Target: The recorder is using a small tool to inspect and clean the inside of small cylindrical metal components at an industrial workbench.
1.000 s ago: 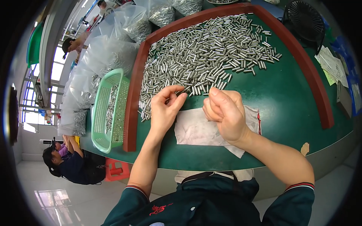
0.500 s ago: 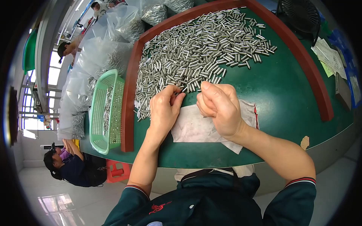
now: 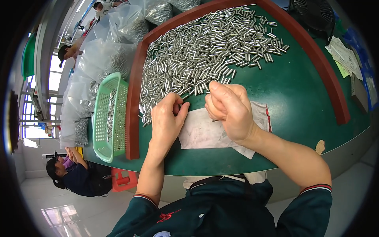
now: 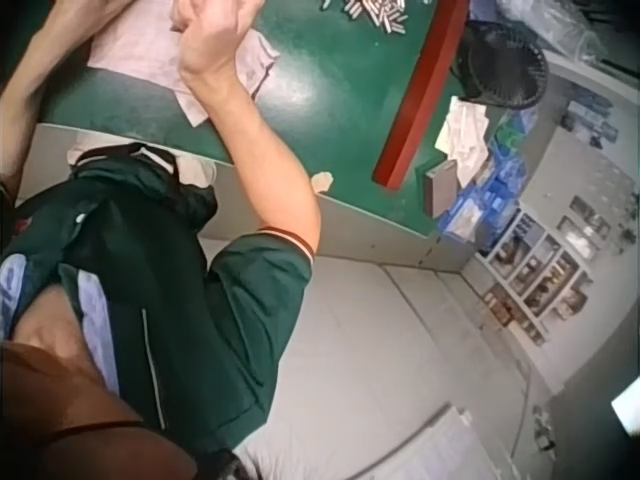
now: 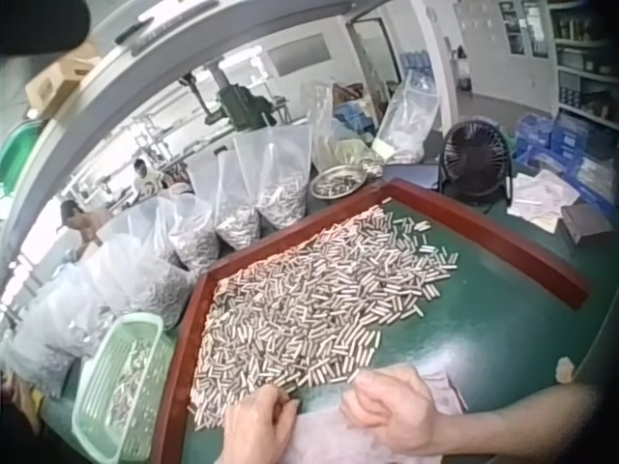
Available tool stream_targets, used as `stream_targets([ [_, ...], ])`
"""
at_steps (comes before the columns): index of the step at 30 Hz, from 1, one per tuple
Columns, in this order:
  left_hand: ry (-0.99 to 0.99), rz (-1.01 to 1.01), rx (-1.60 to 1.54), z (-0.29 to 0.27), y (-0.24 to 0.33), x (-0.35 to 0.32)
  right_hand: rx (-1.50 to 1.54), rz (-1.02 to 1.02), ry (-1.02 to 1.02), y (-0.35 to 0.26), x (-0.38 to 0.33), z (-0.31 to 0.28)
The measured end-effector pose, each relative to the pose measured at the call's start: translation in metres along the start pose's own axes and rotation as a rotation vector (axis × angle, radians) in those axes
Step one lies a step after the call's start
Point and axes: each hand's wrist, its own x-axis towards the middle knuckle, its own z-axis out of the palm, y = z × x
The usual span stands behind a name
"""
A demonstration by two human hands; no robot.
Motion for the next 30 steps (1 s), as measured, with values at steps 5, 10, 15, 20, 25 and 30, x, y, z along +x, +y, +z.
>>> stream_targets([
  [5, 0.006, -0.096, 0.052, -0.003, -0.005, -0.002, 0.005, 0.000, -0.002, 0.002, 0.000, 0.000],
  [10, 0.042, -0.073, 0.092, -0.001, -0.007, -0.003, 0.004, -0.001, 0.007, 0.001, 0.000, 0.000],
  [15, 0.027, -0.075, 0.082, -0.006, -0.011, -0.006, -0.008, -0.002, 0.010, 0.000, 0.000, 0.001],
  [20, 0.017, -0.127, 0.106, -0.013, -0.010, -0.005, -0.016, 0.003, 0.018, -0.001, 0.001, 0.000],
  [25, 0.022, -0.121, 0.137, -0.015, -0.015, -0.007, -0.005, -0.001, 0.016, 0.000, 0.001, 0.000],
  [30, 0.002, -0.103, 0.121, -0.016, -0.012, -0.008, 0.005, 0.004, 0.022, 0.000, 0.001, 0.000],
])
